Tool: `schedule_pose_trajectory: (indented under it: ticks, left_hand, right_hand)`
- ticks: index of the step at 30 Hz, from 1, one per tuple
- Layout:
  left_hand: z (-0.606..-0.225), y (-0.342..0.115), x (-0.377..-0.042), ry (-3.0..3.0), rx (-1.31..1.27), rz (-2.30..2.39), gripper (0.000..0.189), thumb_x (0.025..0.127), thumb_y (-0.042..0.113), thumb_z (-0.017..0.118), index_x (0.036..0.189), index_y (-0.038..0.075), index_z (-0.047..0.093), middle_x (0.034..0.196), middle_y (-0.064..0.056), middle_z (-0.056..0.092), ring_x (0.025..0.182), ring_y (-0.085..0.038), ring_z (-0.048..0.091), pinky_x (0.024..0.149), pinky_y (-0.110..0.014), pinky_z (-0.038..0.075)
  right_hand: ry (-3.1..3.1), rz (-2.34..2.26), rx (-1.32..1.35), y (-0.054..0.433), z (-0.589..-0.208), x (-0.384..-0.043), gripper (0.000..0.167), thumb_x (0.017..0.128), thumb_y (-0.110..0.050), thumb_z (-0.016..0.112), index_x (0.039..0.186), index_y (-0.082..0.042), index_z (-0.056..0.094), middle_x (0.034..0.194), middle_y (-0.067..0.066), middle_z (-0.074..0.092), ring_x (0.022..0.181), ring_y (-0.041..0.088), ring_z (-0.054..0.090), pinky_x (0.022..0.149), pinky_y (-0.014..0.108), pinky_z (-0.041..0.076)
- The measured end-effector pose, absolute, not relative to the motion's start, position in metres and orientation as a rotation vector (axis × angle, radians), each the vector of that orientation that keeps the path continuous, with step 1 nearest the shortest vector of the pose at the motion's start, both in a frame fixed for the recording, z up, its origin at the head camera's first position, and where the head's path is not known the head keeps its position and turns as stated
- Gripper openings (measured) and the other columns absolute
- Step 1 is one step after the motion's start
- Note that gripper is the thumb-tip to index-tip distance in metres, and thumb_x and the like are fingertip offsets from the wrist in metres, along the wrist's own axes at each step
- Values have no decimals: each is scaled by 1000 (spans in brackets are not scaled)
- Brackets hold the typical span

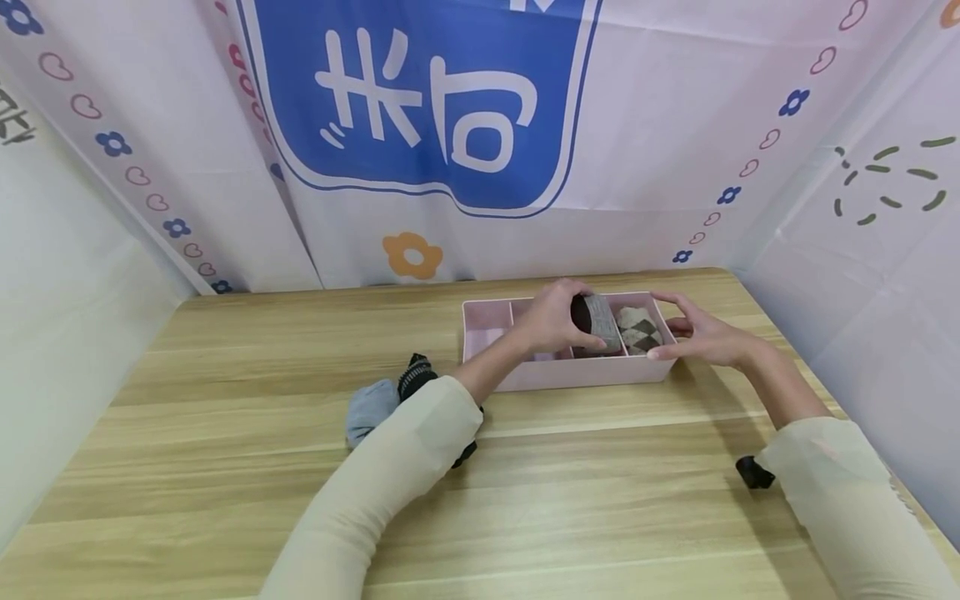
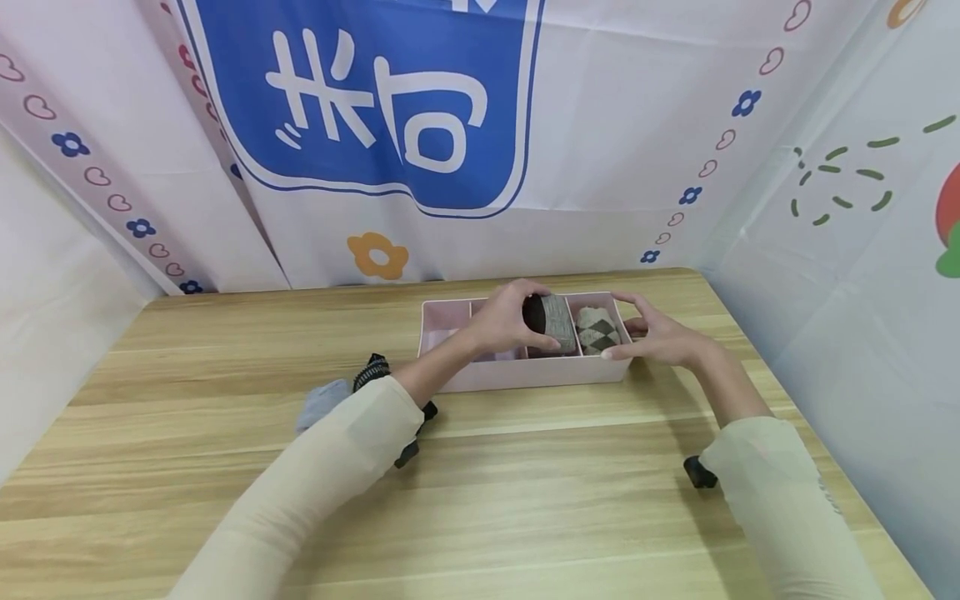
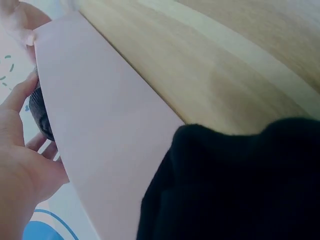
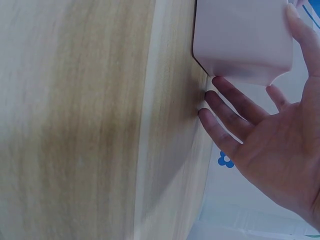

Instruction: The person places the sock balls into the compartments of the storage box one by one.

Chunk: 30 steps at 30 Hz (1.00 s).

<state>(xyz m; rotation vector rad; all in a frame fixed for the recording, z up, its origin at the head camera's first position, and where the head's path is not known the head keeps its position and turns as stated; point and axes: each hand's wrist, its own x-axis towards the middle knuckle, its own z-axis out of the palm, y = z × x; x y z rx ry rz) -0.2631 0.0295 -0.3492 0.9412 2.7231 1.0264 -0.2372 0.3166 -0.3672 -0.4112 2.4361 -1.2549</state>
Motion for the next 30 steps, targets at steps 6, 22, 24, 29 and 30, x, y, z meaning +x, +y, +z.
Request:
schedule_pose_trajectory:
  ticks: [6, 22, 24, 29, 30]
  left_hand:
    - [-355, 31, -264, 2728, 959, 949, 79, 79, 31, 92, 143, 1, 57, 141, -13, 60, 129, -25, 55, 108, -33, 46]
    - [-365, 39, -264, 2802, 988, 713, 70, 82, 26, 90, 141, 5, 60, 139, -11, 62, 129, -24, 57, 106, -34, 49]
    - [-365, 39, -264, 2804, 988, 712, 70, 82, 26, 90, 142, 5, 60, 141, -11, 62, 130, -24, 57, 107, -34, 48]
    - [-365, 39, -264, 2792, 1011, 711, 69, 83, 26, 89, 142, 5, 59, 142, -11, 61, 133, -24, 55, 110, -34, 47]
    - [-365, 39, -265, 2786, 1021, 721, 68, 83, 25, 89, 141, 5, 60, 142, -10, 62, 134, -24, 55, 110, -34, 46]
  right_hand:
    - [2433, -1251, -403, 317, -368, -238, 102, 92, -15, 76, 166, -16, 5, 154, 43, 33, 142, 56, 37, 114, 66, 33]
    - [2447, -1241, -409, 316, -366, -238, 102, 92, -16, 77, 166, -15, 6, 153, 43, 34, 142, 57, 37, 114, 67, 32]
    - [2447, -1245, -409, 316, -366, -238, 102, 92, -16, 77, 166, -15, 6, 153, 43, 35, 142, 57, 37, 114, 67, 32]
    - [2440, -1246, -403, 317, -367, -237, 102, 92, -16, 77, 166, -15, 6, 154, 43, 34, 143, 57, 36, 114, 67, 32]
    - [2440, -1245, -404, 317, -367, -237, 102, 92, -16, 77, 166, -15, 6, 154, 43, 34, 143, 57, 36, 114, 67, 32]
